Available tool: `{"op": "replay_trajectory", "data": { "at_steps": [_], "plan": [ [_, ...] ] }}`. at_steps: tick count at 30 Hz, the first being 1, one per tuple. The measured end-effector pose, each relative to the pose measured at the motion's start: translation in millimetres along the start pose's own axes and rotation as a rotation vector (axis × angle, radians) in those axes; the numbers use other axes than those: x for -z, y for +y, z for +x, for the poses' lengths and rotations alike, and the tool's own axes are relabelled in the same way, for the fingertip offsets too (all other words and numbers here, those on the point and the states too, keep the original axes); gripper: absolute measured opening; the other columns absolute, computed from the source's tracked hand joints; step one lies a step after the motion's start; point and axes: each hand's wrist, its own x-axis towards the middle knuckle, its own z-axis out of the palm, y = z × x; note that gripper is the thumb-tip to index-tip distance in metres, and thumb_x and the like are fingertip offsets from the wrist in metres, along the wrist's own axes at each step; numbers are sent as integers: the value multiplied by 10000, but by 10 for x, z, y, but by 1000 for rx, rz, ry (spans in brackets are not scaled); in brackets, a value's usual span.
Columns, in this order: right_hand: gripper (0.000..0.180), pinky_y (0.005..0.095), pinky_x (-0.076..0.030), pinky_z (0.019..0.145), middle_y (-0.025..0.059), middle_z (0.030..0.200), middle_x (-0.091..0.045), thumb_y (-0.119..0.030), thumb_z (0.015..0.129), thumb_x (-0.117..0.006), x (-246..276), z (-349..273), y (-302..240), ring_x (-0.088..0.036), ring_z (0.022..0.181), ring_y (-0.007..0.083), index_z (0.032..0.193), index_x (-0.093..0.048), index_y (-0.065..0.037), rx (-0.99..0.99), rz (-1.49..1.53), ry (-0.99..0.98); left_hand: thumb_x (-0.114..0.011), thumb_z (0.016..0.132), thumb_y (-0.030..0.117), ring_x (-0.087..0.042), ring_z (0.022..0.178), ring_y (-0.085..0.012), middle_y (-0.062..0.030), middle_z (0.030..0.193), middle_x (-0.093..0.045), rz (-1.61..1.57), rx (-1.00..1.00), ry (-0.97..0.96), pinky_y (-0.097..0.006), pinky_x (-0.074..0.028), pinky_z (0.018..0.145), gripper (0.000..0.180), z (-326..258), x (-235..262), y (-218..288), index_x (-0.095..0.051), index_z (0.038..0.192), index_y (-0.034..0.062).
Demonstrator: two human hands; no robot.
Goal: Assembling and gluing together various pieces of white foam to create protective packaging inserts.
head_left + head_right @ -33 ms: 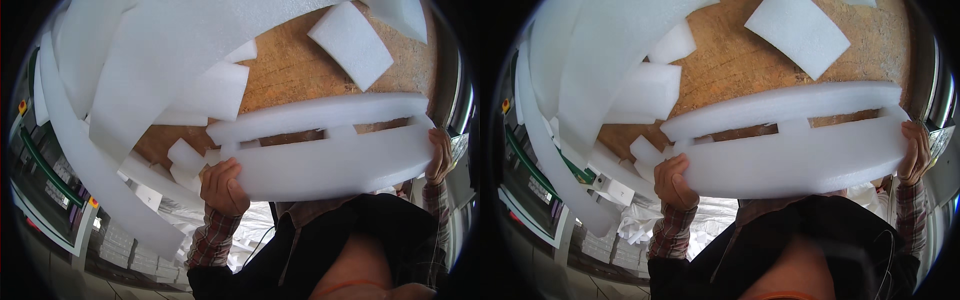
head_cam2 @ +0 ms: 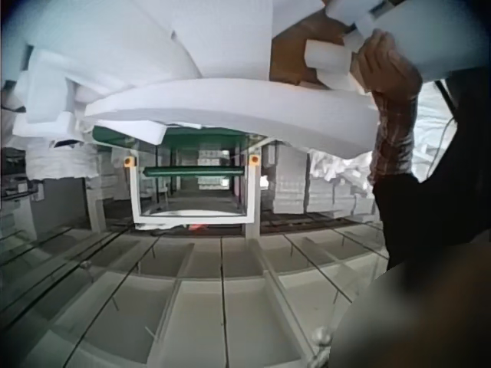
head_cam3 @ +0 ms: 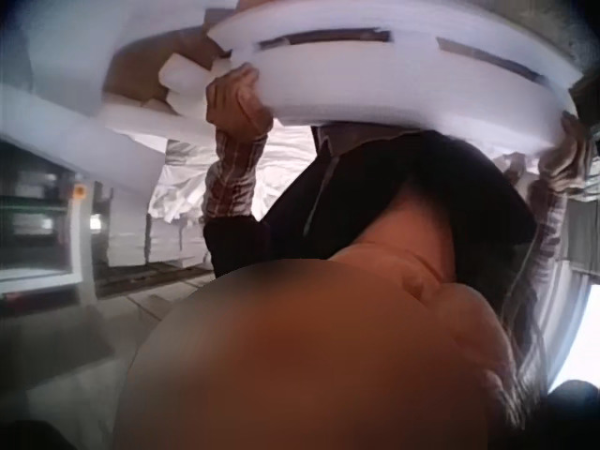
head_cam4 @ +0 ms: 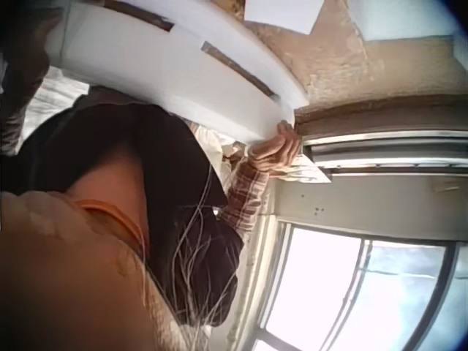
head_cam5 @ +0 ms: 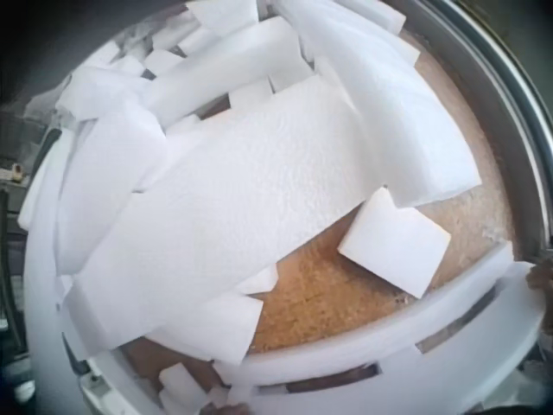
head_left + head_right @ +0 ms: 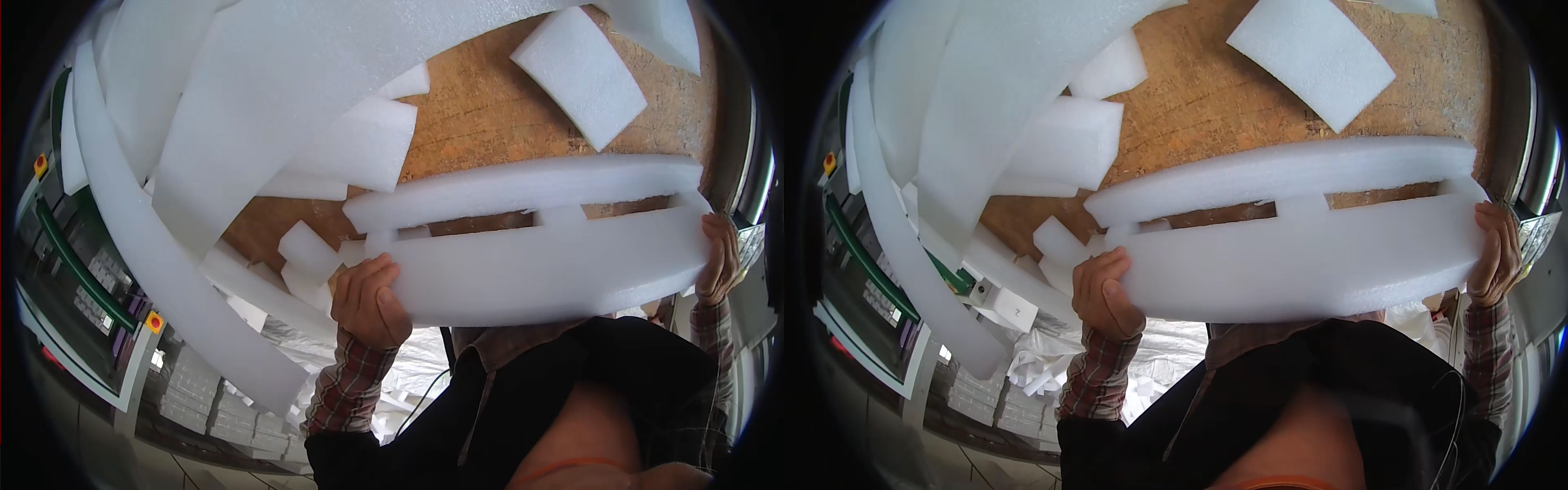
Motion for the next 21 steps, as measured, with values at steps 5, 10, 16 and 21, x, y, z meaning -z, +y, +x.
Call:
{"op": "replay_trajectory", "data": {
  "at_steps": [5,10,16,21],
  "plan": [
    [278,375,-438,835,153,919,-623,-127,872,-373,-31,15,-36,-557,828,281,799,-581,42,-37,42,63,-460,779,109,-581,730,-263,-129,835,-657,-47,-50,94,-349,-478,697,197,15,11,2,-625,796,4],
    [252,340,-432,776,128,879,-622,-138,859,-391,46,142,-151,-540,763,266,774,-569,19,27,-26,75,-473,771,63,-564,685,-251,-116,800,-651,-72,-136,189,-330,-470,648,158,82,6,30,-622,778,10],
    [228,318,-410,647,109,750,-575,-152,824,-428,64,163,-303,-485,635,251,711,-560,-6,53,18,186,-495,774,27,-512,609,-248,-86,712,-603,-60,-133,206,-318,-449,592,104,93,44,77,-597,753,28],
    [218,340,-406,616,119,729,-578,-136,817,-435,166,176,-352,-496,624,273,690,-563,-13,59,-54,210,-500,799,57,-513,600,-249,-83,686,-588,-13,-182,264,-327,-442,569,111,90,155,120,-580,723,38]
  ]
}}
